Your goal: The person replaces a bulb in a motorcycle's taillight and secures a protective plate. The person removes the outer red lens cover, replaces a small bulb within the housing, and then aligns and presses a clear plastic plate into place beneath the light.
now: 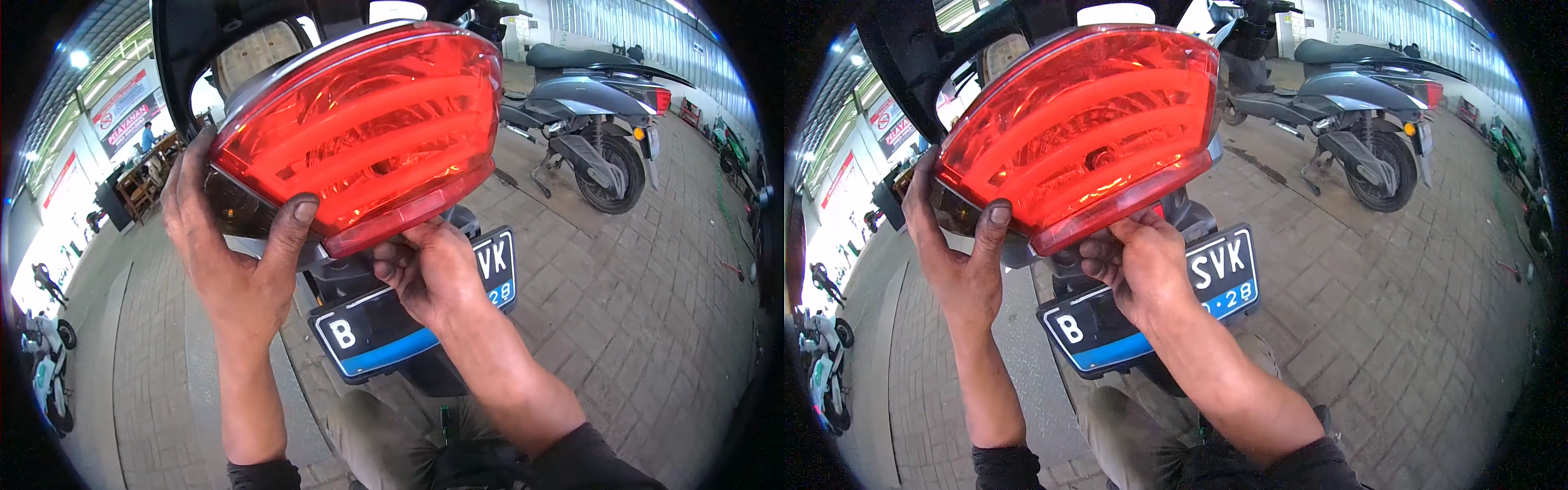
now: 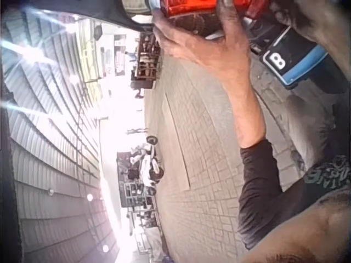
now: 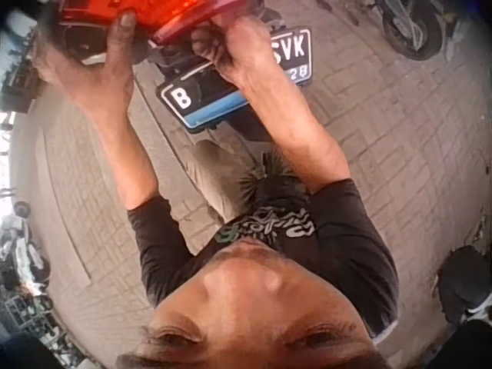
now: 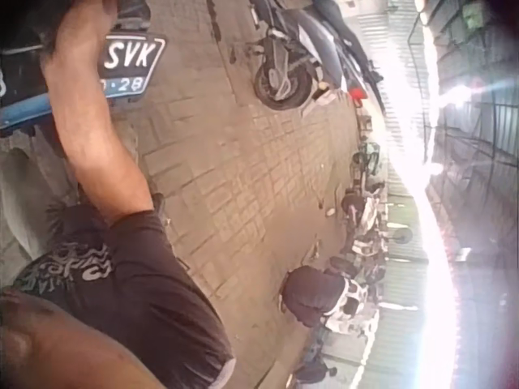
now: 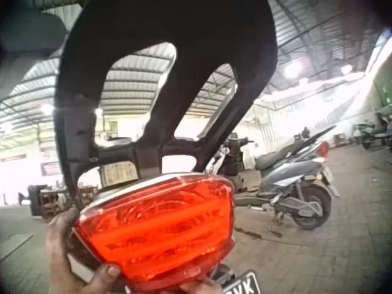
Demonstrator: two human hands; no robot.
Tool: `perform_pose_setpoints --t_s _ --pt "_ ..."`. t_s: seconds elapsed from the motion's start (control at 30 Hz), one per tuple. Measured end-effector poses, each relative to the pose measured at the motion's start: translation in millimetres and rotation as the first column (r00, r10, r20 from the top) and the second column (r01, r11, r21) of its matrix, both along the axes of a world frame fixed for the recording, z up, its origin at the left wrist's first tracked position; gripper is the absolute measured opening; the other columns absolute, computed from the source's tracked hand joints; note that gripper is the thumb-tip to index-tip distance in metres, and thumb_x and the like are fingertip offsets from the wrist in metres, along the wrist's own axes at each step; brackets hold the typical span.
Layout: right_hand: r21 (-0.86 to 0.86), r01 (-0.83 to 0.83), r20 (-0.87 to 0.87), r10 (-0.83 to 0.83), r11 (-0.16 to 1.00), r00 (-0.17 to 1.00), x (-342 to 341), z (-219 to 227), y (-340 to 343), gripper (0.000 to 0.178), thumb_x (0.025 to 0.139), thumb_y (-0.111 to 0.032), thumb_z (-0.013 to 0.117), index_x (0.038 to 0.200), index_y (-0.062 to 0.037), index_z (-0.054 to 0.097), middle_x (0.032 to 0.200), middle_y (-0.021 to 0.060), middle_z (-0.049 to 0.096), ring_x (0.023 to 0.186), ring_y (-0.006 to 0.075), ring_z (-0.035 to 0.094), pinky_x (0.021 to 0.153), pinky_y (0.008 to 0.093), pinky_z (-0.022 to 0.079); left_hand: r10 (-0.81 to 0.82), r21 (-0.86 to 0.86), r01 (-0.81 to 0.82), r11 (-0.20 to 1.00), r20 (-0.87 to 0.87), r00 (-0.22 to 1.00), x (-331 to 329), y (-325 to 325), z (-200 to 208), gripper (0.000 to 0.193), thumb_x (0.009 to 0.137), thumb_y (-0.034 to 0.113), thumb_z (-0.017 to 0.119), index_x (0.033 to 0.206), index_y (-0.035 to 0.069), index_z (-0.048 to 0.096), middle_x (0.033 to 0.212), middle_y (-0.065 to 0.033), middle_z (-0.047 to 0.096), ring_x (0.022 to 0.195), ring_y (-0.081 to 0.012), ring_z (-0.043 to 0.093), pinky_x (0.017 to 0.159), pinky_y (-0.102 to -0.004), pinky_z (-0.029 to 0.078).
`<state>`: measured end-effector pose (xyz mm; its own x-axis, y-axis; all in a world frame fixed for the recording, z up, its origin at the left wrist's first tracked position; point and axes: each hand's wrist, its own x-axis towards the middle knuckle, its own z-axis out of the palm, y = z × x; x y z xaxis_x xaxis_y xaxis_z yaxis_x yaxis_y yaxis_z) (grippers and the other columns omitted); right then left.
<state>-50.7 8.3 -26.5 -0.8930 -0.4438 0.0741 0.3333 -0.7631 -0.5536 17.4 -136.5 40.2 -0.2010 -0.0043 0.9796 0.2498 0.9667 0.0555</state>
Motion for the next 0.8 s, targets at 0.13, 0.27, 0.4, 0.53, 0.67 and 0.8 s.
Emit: perform_pose_setpoints --t_s 0.13,0.27,0.4,0.53,0.67,0.8 --pt "-0.117 0.195 0.032 -0.192 0.974 0.981 8 -11 1 0.011 0.090 -0.013 0.047 0.098 -0.0076 0.052 0.085 0.0051 0.060 0.075 0.0180 0.061 0.064 0.0320 0.052 -0.021 -0.006 0.021 1.000 -0.022 1.000 -7 0 -5 0.078 0.066 0.033 0.077 0.129 0.005 0.041 0.126 -0.0174 0.043 0.120 -0.0329 0.036 0.100 -0.0416 0.030" --pt "-0.341 0.225 0.031 -0.228 0.913 0.973 22 -2 2 0.014 0.091 -0.021 0.050 0.098 -0.0108 0.054 0.087 0.0021 0.060 0.082 0.0164 0.059 0.074 0.0362 0.050 0.028 -0.002 -0.028 1.000 -0.001 1.000 2 -2 -1 0.081 0.066 0.039 0.076 0.129 0.004 0.040 0.127 -0.0200 0.041 0.121 -0.0354 0.035 0.100 -0.0442 0.029" --pt "-0.248 0.229 -0.057 -0.250 0.941 0.967 31 16 7 0.025 0.088 -0.036 0.055 0.098 -0.0122 0.056 0.086 -0.0004 0.060 0.081 0.0132 0.058 0.077 0.0375 0.048 0.020 0.020 -0.020 1.000 0.020 1.000 0 -4 -4 0.082 0.065 0.043 0.075 0.129 0.004 0.040 0.127 -0.0221 0.039 0.121 -0.0368 0.034 0.100 -0.0453 0.028" --pt "-0.084 0.317 -0.199 -0.327 0.945 0.924 15 11 7 0.036 0.086 -0.037 0.059 0.107 -0.0080 0.050 0.084 0.0012 0.058 0.078 0.0132 0.058 0.074 0.0383 0.049 0.026 0.016 -0.026 1.000 0.023 0.999 -1 0 -6 0.082 0.065 0.041 0.075 0.130 0.004 0.040 0.126 -0.0224 0.040 0.121 -0.0368 0.034 0.100 -0.0450 0.028" --pt "0.102 0.296 -0.157 -0.278 0.950 0.947 17 14 16 0.043 0.086 -0.035 0.060 0.112 -0.0034 0.045 0.095 0.0060 0.056 0.087 0.0145 0.056 0.080 0.0367 0.047 0.027 0.045 -0.027 0.999 0.014 1.000 6 -4 0 0.081 0.065 0.038 0.077 0.129 0.005 0.041 0.126 -0.0216 0.040 0.121 -0.0354 0.034 0.100 -0.0439 0.029" --pt "-0.052 0.923 -0.514 -0.802 0.382 0.304 -15 4 47 0.043 0.089 -0.026 0.057 0.118 0.0017 0.041 0.111 0.0106 0.048 0.103 0.0163 0.045 0.091 0.0326 0.037 0.015 -0.011 -0.016 1.000 -0.043 0.999 -8 -8 -8 0.077 0.068 0.039 0.074 0.129 0.004 0.042 0.126 -0.0201 0.042 0.120 -0.0343 0.035 0.100 -0.0439 0.028"
